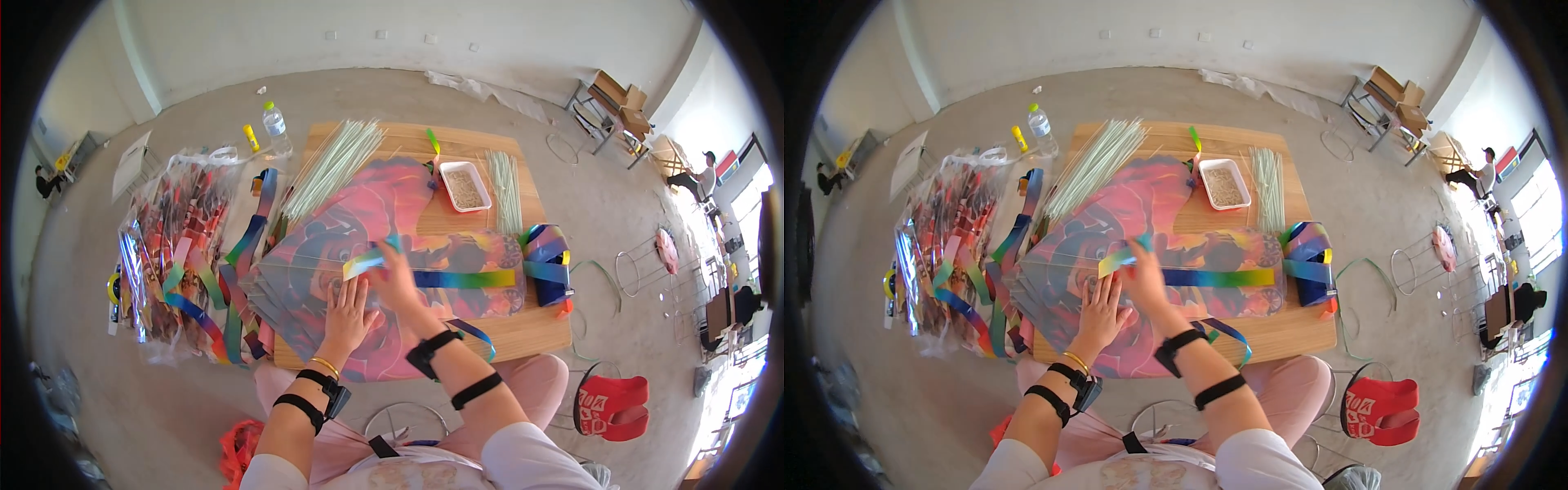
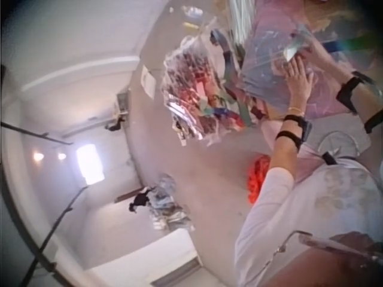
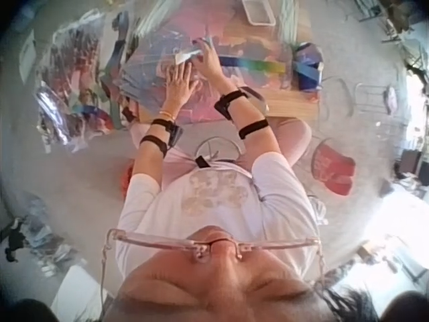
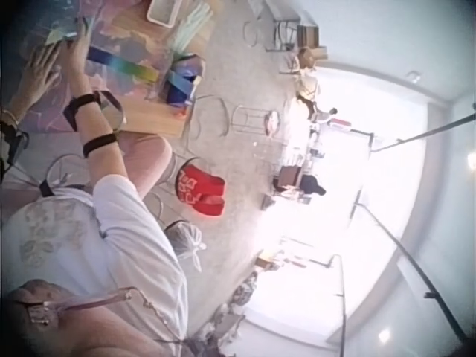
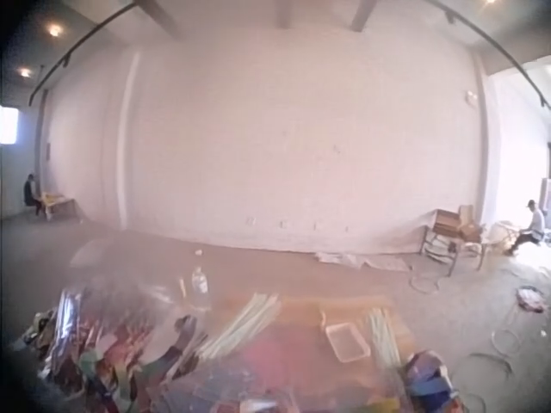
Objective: Assembling a colorful kite by attaching ribbons and preparing the kite skin.
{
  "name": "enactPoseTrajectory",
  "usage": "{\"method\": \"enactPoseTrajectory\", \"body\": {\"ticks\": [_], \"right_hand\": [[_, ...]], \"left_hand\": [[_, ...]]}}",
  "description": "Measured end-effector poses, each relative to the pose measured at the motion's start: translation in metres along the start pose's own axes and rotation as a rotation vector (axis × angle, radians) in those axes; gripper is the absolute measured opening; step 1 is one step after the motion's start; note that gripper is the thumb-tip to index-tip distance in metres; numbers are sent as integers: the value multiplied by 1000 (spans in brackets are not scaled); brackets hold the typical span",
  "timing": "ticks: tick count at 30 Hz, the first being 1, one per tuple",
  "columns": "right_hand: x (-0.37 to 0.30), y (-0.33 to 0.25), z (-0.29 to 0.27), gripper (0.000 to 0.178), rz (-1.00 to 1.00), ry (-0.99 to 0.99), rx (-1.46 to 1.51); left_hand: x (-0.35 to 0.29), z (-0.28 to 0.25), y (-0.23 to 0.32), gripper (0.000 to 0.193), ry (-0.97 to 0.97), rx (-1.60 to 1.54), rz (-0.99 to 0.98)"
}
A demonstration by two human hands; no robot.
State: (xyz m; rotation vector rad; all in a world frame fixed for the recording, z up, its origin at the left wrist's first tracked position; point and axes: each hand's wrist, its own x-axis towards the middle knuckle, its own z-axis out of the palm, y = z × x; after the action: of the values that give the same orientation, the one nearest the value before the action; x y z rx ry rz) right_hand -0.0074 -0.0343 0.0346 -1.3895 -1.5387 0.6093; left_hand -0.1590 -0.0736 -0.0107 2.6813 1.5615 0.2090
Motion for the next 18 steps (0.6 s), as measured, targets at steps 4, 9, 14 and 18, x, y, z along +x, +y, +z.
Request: {"method": "enactPoseTrajectory", "body": {"ticks": [4,9,14,18], "right_hand": [[-21,59,-67,47,159,164,-115],[-45,97,-119,43,172,196,-107],[-50,93,-131,36,136,266,-338],[-58,60,-118,35,-12,151,-433]], "left_hand": [[2,-10,3,72,32,-27,12],[3,-18,7,76,-23,-32,-6],[2,-18,2,76,-42,-7,-2],[2,-20,2,73,-65,39,26]]}}
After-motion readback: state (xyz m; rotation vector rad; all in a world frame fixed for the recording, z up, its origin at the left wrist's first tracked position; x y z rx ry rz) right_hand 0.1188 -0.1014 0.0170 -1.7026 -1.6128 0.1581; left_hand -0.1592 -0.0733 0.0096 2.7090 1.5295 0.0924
